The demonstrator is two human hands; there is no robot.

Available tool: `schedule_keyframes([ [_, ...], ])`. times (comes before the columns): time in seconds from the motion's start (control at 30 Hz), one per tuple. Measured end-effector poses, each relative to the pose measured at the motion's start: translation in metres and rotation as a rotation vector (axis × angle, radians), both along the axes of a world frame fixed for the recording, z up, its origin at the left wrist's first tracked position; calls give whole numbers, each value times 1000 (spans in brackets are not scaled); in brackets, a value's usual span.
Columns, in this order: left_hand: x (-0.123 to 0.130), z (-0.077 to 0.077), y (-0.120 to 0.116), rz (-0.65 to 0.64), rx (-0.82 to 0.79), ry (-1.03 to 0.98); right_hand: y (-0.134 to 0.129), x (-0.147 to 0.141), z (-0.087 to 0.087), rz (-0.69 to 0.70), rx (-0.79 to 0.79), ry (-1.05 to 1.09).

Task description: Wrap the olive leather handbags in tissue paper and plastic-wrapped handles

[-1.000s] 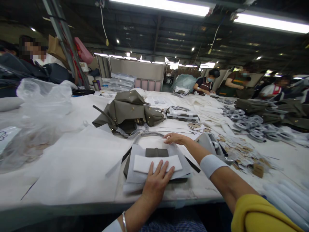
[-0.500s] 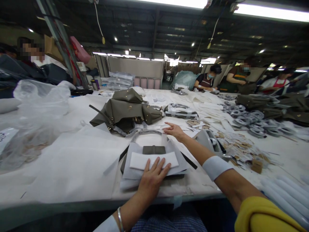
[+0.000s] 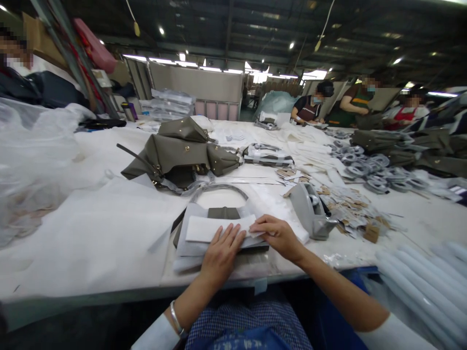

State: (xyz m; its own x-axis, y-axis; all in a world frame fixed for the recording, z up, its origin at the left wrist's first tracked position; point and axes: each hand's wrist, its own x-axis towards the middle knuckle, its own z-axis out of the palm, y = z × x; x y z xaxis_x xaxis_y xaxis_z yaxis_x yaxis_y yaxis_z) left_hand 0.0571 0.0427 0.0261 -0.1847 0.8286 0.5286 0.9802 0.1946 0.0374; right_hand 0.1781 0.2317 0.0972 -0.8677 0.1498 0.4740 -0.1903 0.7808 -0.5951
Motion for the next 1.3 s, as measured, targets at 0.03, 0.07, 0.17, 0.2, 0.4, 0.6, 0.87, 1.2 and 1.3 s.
schedule_keyframes([
  [0.03, 1, 1, 0, 5, 4, -14, -5, 6, -6, 9, 51, 23],
  [0.07, 2, 2, 0, 12, 4, -27, -10, 11, -12, 21, 94, 54],
  [0.17, 5, 6, 0, 38, -23, -45, -19, 21, -28, 40, 208, 169],
  [0.2, 7, 8, -1, 47, -32, -39, -22, 24, -32, 39, 248, 198],
  [0.4, 11, 9, -1, 41, -34, 30, -30, 40, -29, 105, 463, 183],
  [0.6, 9, 1, -1, 14, -10, 71, -10, -6, 13, 17, 396, -44],
  [0.87, 11, -2, 2, 41, 35, 80, 19, -90, -4, 84, 596, -555],
  [1.2, 9, -2, 2, 22, 26, 69, 5, -93, -5, -187, 686, -702],
  [1.3, 8, -2, 1, 0, 17, 72, 4, -96, -3, -202, 678, -712],
])
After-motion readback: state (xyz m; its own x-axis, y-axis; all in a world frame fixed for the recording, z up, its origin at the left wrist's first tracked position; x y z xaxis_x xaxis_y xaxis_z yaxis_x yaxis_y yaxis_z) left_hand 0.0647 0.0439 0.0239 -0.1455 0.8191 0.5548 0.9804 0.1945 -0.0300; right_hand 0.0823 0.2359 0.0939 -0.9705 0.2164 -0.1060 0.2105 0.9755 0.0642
